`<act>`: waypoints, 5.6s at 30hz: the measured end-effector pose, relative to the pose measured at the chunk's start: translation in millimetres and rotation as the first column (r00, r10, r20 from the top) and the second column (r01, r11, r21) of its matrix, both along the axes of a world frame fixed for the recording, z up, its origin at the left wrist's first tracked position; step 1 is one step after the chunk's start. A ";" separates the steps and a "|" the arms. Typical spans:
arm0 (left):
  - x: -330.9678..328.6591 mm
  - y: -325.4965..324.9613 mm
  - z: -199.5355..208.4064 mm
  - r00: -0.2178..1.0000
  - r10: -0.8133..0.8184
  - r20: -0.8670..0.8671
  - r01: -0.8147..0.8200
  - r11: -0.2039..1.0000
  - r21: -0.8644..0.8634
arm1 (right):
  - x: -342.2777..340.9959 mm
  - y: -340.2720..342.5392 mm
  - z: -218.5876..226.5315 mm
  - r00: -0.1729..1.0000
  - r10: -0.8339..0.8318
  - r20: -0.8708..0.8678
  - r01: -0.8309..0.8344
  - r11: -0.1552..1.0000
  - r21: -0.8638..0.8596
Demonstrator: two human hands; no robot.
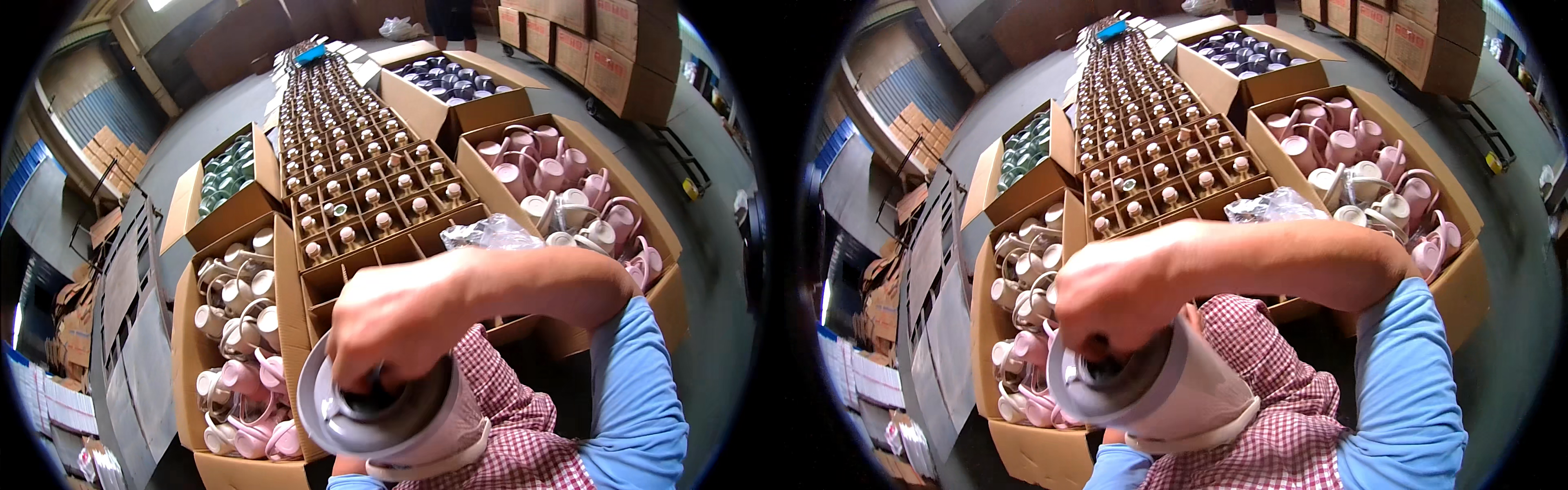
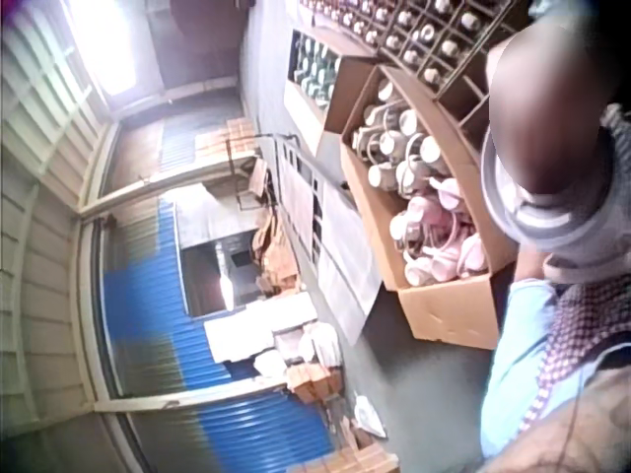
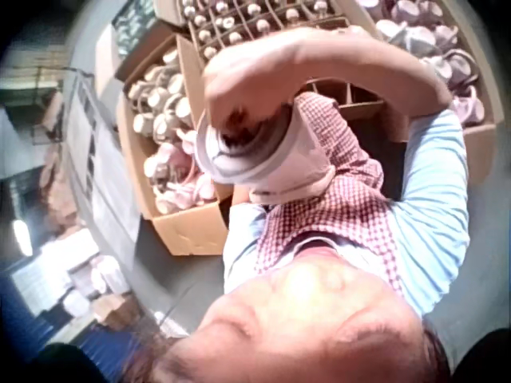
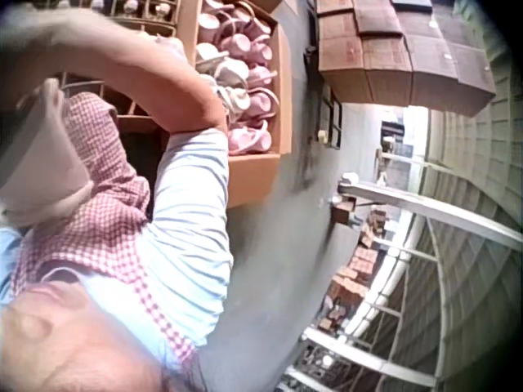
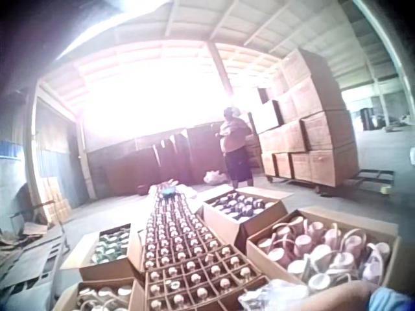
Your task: The person assembles thermoses by inserting glass liners into plastic shells, screwing on base components, and attaching lids. The person moves cardboard boxes and places the assembled thermoses into cardboard dividers.
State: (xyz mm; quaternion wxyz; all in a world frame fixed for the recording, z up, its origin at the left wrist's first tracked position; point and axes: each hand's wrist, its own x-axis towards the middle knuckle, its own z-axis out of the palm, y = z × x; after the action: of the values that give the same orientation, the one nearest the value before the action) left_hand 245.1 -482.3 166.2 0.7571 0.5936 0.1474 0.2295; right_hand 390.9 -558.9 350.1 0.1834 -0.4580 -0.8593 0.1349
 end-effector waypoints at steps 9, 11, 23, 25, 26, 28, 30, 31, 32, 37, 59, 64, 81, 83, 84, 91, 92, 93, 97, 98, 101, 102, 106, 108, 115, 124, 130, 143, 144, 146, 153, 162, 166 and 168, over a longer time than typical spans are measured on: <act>12.5 14.8 -22.6 0.988 0.009 0.156 0.043 0.944 -0.327 | -28.4 -13.4 14.5 0.972 -0.143 0.188 0.165 0.981 -0.105; 15.9 12.7 -26.8 0.985 0.018 0.173 0.045 0.933 -0.356 | -16.0 -18.1 -2.9 0.896 -0.423 0.136 0.443 0.874 -0.199; -36.1 -26.4 13.8 0.966 0.184 -0.184 -0.145 0.968 0.204 | 39.2 -55.7 -51.7 0.673 -0.734 0.086 0.727 0.637 -0.254; -34.4 12.6 -15.6 0.998 0.043 -0.049 -0.049 0.989 -0.137 | 38.0 -52.1 -46.3 0.835 -0.538 -0.111 0.514 0.837 -0.186; -33.0 24.4 -25.8 1.000 -0.008 0.014 0.012 0.963 -0.268 | 36.4 -47.0 -44.1 0.903 -0.403 -0.148 0.377 0.910 -0.173; -31.6 42.0 -39.2 0.989 -0.105 0.103 0.136 0.920 -0.368 | 33.3 -31.0 -48.3 0.947 -0.172 -0.270 0.135 0.979 -0.151; -29.1 51.4 -55.2 0.979 -0.168 0.113 0.197 0.917 -0.346 | 31.6 -25.2 -46.6 0.932 -0.139 -0.336 0.085 0.982 -0.171; -31.4 50.9 -53.2 0.971 -0.209 0.116 0.236 0.915 -0.327 | 29.1 -21.7 -45.9 0.909 -0.089 -0.407 0.012 0.982 -0.188; -34.0 42.6 -36.8 0.953 -0.230 0.197 0.293 0.864 -0.410 | 25.8 -20.3 -44.7 0.922 -0.094 -0.375 0.018 0.979 -0.201; -51.4 39.5 -18.3 0.997 -0.043 0.058 0.059 0.946 -0.319 | 7.7 -17.4 -28.9 0.942 -0.273 -0.197 0.258 0.961 -0.100; -43.1 92.7 -47.4 0.986 -0.115 0.120 0.151 0.926 -0.347 | 189.3 -42.0 -358.0 -0.204 -0.971 -0.123 0.979 -0.205 -0.003; 77.1 142.8 -66.8 1.000 0.019 0.024 -0.014 0.982 -0.190 | 134.6 24.4 -242.6 -0.317 -0.454 -0.832 0.412 0.724 -0.552; 8.8 129.6 -3.6 0.724 0.349 0.595 -0.631 0.684 0.366 | 49.6 -10.1 -161.7 0.105 0.375 -0.921 0.003 0.926 0.378; -21.1 94.6 12.8 0.722 0.412 0.556 -0.683 0.553 0.477 | 46.0 -21.6 -162.1 0.326 0.148 -0.934 -0.059 0.989 0.136; -29.3 86.0 16.3 0.700 0.393 0.596 -0.713 0.329 0.620 | 50.7 -28.7 -178.3 0.290 0.044 -0.956 -0.080 0.997 0.022; -50.9 75.7 -41.6 0.868 0.478 0.135 -0.496 0.820 0.285 | 14.0 -55.7 -196.9 0.570 -0.493 -0.657 0.008 0.803 -0.595; -48.6 77.2 -42.1 0.875 0.476 0.091 -0.484 0.851 0.202 | 9.8 -58.0 -188.4 0.654 -0.498 -0.569 0.029 0.769 -0.638; -46.2 81.0 -42.4 0.882 0.469 0.055 -0.472 0.873 0.120 | 2.4 -62.8 -185.5 0.652 -0.500 -0.570 0.031 0.769 -0.638; -41.7 92.5 -54.6 0.900 0.435 -0.039 -0.436 0.889 -0.140 | -16.8 -96.8 -188.1 0.592 -0.364 -0.719 0.157 0.927 -0.340; -41.0 93.8 -56.2 0.900 0.432 -0.053 -0.434 0.882 -0.183 | -16.3 -110.9 -194.8 0.709 -0.293 -0.641 0.200 0.956 -0.215; -44.0 96.0 -63.6 0.888 0.449 -0.096 -0.457 0.845 -0.276 | -35.7 -168.3 -211.4 0.814 -0.459 -0.356 0.227 0.815 -0.533; -43.5 96.0 -67.0 0.878 0.464 -0.117 -0.477 0.828 -0.294 | -43.4 -178.2 -224.4 0.805 -0.469 -0.365 0.170 0.770 -0.614; -43.3 92.6 -83.3 0.811 0.535 -0.236 -0.584 0.763 -0.277 | -95.7 -181.6 -252.7 0.529 -0.490 -0.693 0.218 0.867 -0.447; -49.9 101.8 -103.4 0.734 0.662 -0.150 -0.380 0.585 0.717 | -102.7 -166.2 -247.8 0.376 -0.490 -0.786 0.241 0.871 -0.427; -49.7 -24.6 44.7 0.946 0.245 0.215 -0.266 0.202 0.943 | -117.5 -101.7 -188.1 0.283 -0.547 -0.788 0.355 0.823 -0.444; -121.9 80.5 14.6 0.918 0.373 0.133 -0.373 0.700 0.609 | -93.9 -41.5 -132.7 0.468 -0.397 -0.789 0.430 0.883 -0.190; -87.1 193.0 -22.4 0.581 0.808 0.099 -0.133 -0.026 0.991 | -99.5 91.4 -97.5 0.775 -0.217 -0.593 0.281 0.960 0.016; -134.6 416.9 -93.2 0.350 0.928 0.128 -0.169 -0.072 0.983 | -154.0 390.4 -93.3 0.942 -0.153 -0.298 0.234 0.937 0.259; -144.0 435.1 -101.1 0.311 0.943 -0.119 -0.192 0.185 0.964 | -154.5 392.2 -101.4 0.941 -0.150 -0.304 0.230 0.941 0.249; -135.7 445.5 -92.8 0.245 0.843 -0.480 -0.163 0.524 0.836 | -126.6 388.9 -120.7 0.908 -0.207 -0.365 0.359 0.834 0.419; -138.3 527.2 -199.0 0.310 0.698 -0.646 -0.283 0.716 0.638 | -6.0 285.3 -242.7 0.615 -0.556 -0.559 0.499 0.823 -0.270; -161.8 503.4 -237.6 0.542 0.443 -0.714 -0.479 0.861 0.171 | 11.4 107.9 -275.7 0.458 -0.737 -0.497 0.449 0.675 -0.586; -158.4 403.0 -152.6 0.401 0.901 -0.168 -0.489 0.366 0.792 | 49.1 30.0 -274.2 0.063 -0.842 -0.536 0.669 0.434 -0.603; -133.3 287.3 -90.5 0.543 0.838 0.046 -0.515 0.289 0.807 | 60.2 -25.3 -294.3 0.201 -0.964 -0.172 0.892 0.253 -0.375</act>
State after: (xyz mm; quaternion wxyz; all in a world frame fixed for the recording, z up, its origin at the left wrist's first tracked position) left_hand 111.8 -195.0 75.6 0.2177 0.7521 0.4293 0.4502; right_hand 451.2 -584.2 55.8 0.3396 -0.8632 -0.3368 0.1619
